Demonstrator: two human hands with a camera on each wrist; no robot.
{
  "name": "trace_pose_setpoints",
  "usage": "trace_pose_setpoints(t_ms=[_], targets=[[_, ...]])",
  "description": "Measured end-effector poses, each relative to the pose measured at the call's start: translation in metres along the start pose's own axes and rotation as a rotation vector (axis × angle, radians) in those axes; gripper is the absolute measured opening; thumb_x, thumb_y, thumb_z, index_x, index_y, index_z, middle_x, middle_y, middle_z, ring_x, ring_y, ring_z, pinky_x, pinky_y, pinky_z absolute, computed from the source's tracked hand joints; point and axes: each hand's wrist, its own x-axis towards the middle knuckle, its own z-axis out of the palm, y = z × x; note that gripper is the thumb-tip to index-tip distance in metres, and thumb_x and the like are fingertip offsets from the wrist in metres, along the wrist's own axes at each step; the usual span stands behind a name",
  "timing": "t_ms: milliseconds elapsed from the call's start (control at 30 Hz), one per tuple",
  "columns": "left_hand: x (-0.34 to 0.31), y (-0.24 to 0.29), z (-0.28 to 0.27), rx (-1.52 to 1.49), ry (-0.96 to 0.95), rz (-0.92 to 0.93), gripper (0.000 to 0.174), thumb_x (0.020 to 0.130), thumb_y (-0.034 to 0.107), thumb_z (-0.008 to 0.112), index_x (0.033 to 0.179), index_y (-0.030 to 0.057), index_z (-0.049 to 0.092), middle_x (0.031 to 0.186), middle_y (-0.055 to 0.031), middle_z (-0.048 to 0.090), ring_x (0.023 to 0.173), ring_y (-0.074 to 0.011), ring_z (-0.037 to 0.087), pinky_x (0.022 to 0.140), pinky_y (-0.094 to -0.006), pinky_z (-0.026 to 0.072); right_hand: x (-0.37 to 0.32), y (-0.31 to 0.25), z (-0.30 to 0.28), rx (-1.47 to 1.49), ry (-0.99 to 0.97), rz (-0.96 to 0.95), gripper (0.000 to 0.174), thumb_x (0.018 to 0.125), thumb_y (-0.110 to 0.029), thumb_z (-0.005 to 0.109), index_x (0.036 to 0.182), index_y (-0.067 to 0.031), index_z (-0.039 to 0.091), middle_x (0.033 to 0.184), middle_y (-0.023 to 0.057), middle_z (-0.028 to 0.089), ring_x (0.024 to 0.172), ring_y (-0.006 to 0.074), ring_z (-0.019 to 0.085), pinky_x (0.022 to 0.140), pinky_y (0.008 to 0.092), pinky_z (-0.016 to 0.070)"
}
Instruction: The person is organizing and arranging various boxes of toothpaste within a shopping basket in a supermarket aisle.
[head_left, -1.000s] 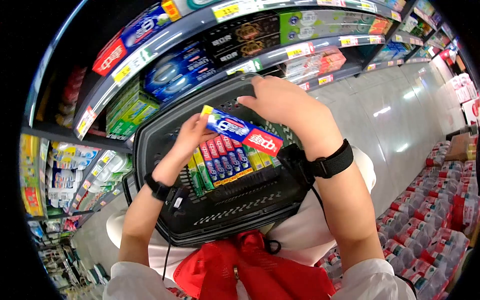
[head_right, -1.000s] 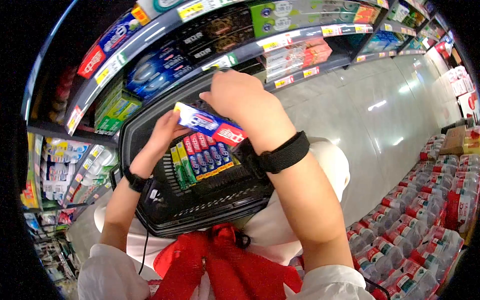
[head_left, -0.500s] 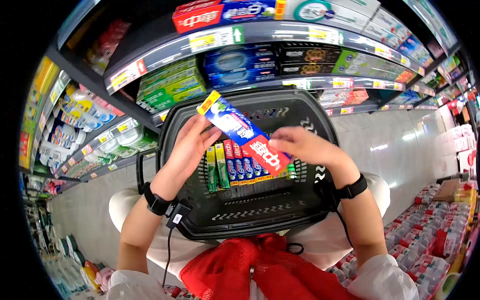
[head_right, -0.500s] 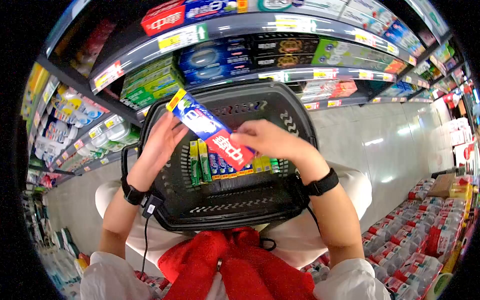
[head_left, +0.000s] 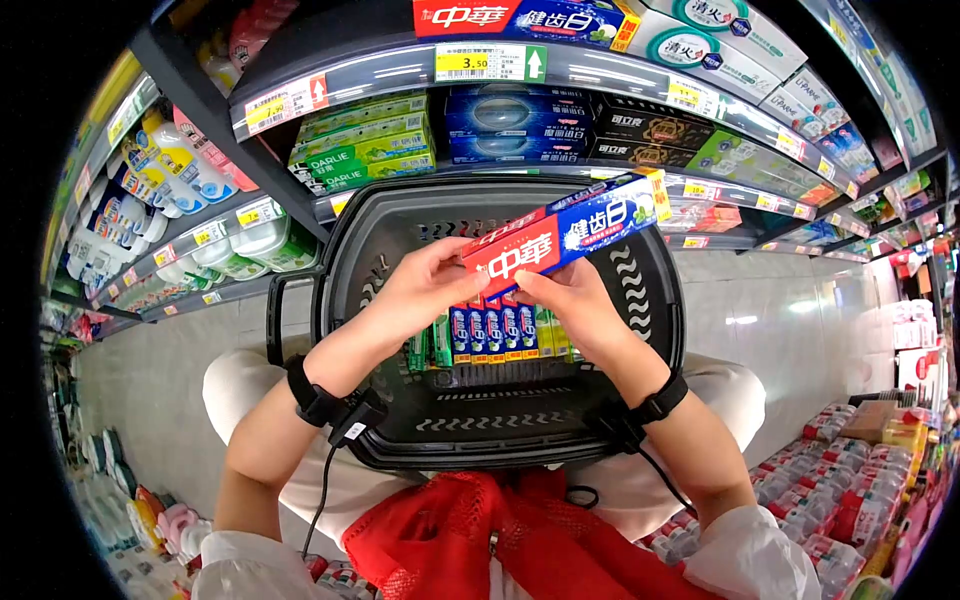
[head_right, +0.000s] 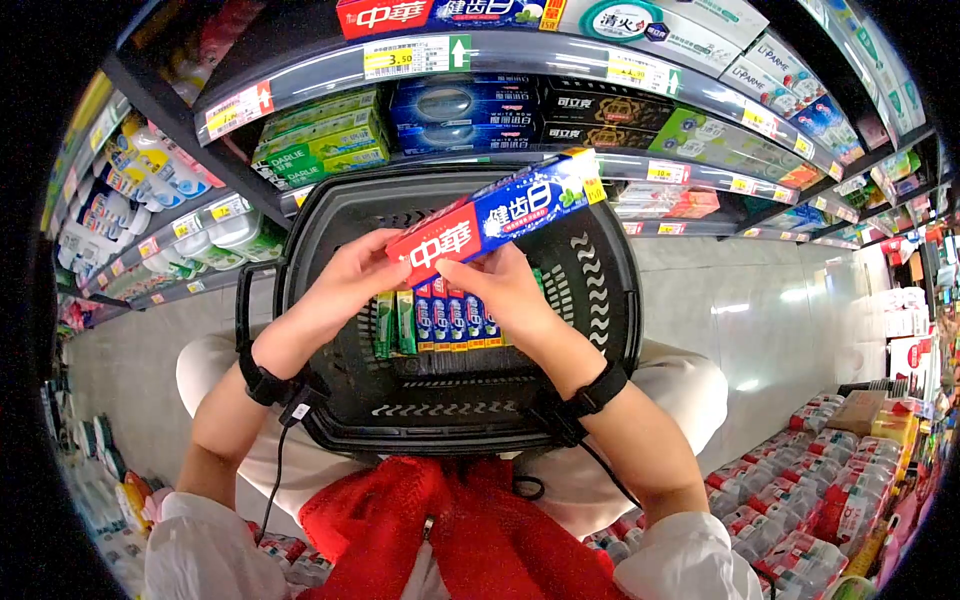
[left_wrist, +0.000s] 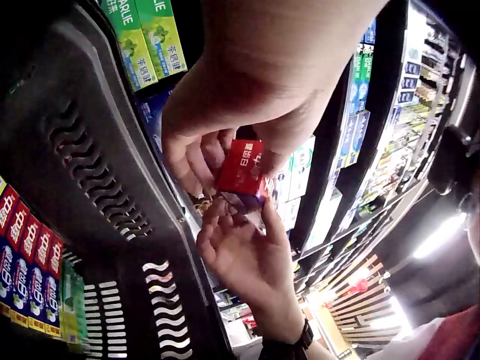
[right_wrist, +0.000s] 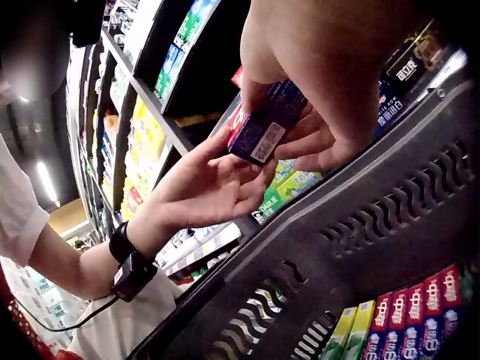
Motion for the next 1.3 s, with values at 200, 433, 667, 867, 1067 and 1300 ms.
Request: trace_pose_setpoints(t_ms=[200,433,667,867,1067,1300], targets=[[-0.001,0.015,-0.014,-0.078,0.071,0.029,0.038,0.090,0.025,0.050,0.118,0.0009,0.047,0.108,-0.0064,0.056,0.098,-0.0124,0.054,0.085,-0.0290,0.0443,-0.002,-0.010,-0.021,0.284,0.246,-0.117,0.030,0.087,-0.029,0.055,0.100,-0.0020,0.051,0.096,0.0086,0.059,0.090,0.0194,0.057,0.079,0.0329,0.0438],[-0.006,0.036,-0.024,-0.177,0.188,0.102,0.038,0.088,0.030,0.052,0.112,0.0006,0.050,0.106,-0.0067,0.058,0.095,-0.0119,0.055,0.081,-0.0277,0.0460,-0.011,-0.040,-0.043,0.248,0.270,-0.224,0.031,0.089,-0.026,0.049,0.109,-0.0016,0.049,0.099,0.0089,0.060,0.090,0.0181,0.058,0.079,0.0315,0.0438],[-0.004,0.028,-0.032,-0.213,0.253,0.142,0.036,0.091,0.027,0.046,0.116,0.0011,0.047,0.107,-0.0072,0.057,0.092,-0.0131,0.057,0.076,-0.0278,0.0467,-0.008,-0.040,-0.043,0.196,0.213,-0.219,0.031,0.086,-0.022,0.052,0.111,-0.0034,0.048,0.103,0.0079,0.059,0.092,0.0191,0.058,0.078,0.0320,0.0438],[-0.004,0.028,-0.030,-0.206,0.260,0.134,0.035,0.092,0.027,0.043,0.116,0.0021,0.046,0.108,-0.0063,0.056,0.093,-0.0127,0.056,0.075,-0.0288,0.0462,-0.008,-0.039,-0.043,0.209,0.212,-0.201,0.032,0.086,-0.022,0.053,0.112,-0.0032,0.048,0.103,0.0074,0.059,0.091,0.0183,0.057,0.078,0.0308,0.0436],[-0.005,0.028,-0.026,-0.228,0.298,0.145,0.033,0.090,0.029,0.049,0.112,0.0038,0.051,0.105,-0.0041,0.058,0.094,-0.0099,0.055,0.076,-0.0263,0.0454,-0.009,-0.041,-0.041,0.201,0.213,-0.199,0.033,0.085,-0.022,0.054,0.112,-0.0037,0.049,0.102,0.0064,0.059,0.089,0.0164,0.057,0.077,0.0295,0.0436],[-0.004,0.027,-0.027,-0.219,0.298,0.131,0.034,0.090,0.029,0.049,0.113,0.0045,0.050,0.105,-0.0034,0.058,0.094,-0.0090,0.055,0.075,-0.0258,0.0451,-0.009,-0.041,-0.042,0.200,0.214,-0.195,0.032,0.085,-0.021,0.055,0.112,-0.0036,0.049,0.101,0.0060,0.059,0.088,0.0162,0.057,0.077,0.0289,0.0435]])
